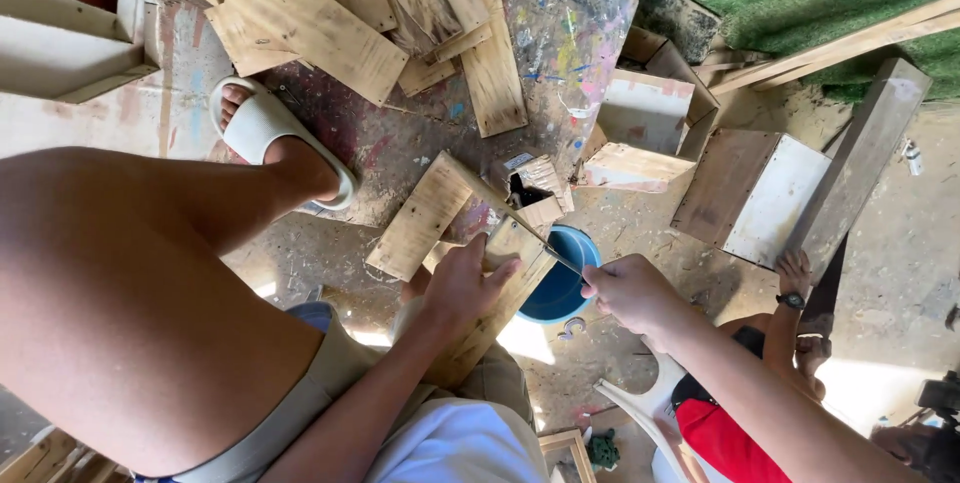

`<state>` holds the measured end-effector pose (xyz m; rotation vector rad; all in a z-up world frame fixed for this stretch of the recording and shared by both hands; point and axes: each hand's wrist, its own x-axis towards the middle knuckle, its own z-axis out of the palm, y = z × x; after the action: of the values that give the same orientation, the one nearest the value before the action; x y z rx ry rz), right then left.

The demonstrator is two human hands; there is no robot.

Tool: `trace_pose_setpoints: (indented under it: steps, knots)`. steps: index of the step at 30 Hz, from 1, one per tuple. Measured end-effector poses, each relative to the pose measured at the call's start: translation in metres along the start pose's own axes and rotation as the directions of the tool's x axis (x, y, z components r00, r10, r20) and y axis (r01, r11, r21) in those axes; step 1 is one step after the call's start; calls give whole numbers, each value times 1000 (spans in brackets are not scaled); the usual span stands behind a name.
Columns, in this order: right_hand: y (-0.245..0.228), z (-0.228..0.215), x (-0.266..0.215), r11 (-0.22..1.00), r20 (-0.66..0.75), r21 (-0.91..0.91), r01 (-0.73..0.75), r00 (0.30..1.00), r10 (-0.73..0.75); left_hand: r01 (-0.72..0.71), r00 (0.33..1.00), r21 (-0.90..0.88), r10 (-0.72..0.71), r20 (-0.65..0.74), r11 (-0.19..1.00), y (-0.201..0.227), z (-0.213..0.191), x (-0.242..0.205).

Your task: The person uses a screwdriver to tighten screws on a small wooden box, securing the joints. They then pick up a second wooden box and place it on top of the first one, stacking them together.

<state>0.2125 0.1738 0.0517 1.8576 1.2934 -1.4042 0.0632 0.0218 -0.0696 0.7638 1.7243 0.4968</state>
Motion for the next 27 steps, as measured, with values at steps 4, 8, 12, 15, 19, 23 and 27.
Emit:
trace_pose_setpoints:
  steps: [4, 8, 12, 15, 19, 23, 27]
  knots:
    - [0, 15, -12, 748, 15, -655, 108, 991, -130, -5, 1000, 27, 4, 27, 1000, 6, 7, 0]
    - [6, 29, -23, 554, -19, -830, 67, 989, -148, -43, 993, 9, 42, 106, 999, 11, 2, -2]
    - [18, 11, -10, 723, 4, -685, 94, 992, -125, -66, 993, 32, 62, 103, 997, 11, -5, -6]
    - [17, 5, -3, 854, -45, -516, 69, 993, -107, -87, 992, 32, 83, 95, 996, -1, 3, -2]
    - [35, 15, -3, 955, -41, -295, -7, 999, -6, -102, 989, 33, 98, 111, 994, -11, 8, -12]
    - [14, 38, -34, 958, -20, 172, -229, 972, 236, -71, 995, -31, 73, 74, 997, -14, -10, -16]
    - [20, 43, -26, 879, 85, 403, -254, 967, 240, -58, 998, -101, 59, 6, 993, 0, -36, -16]
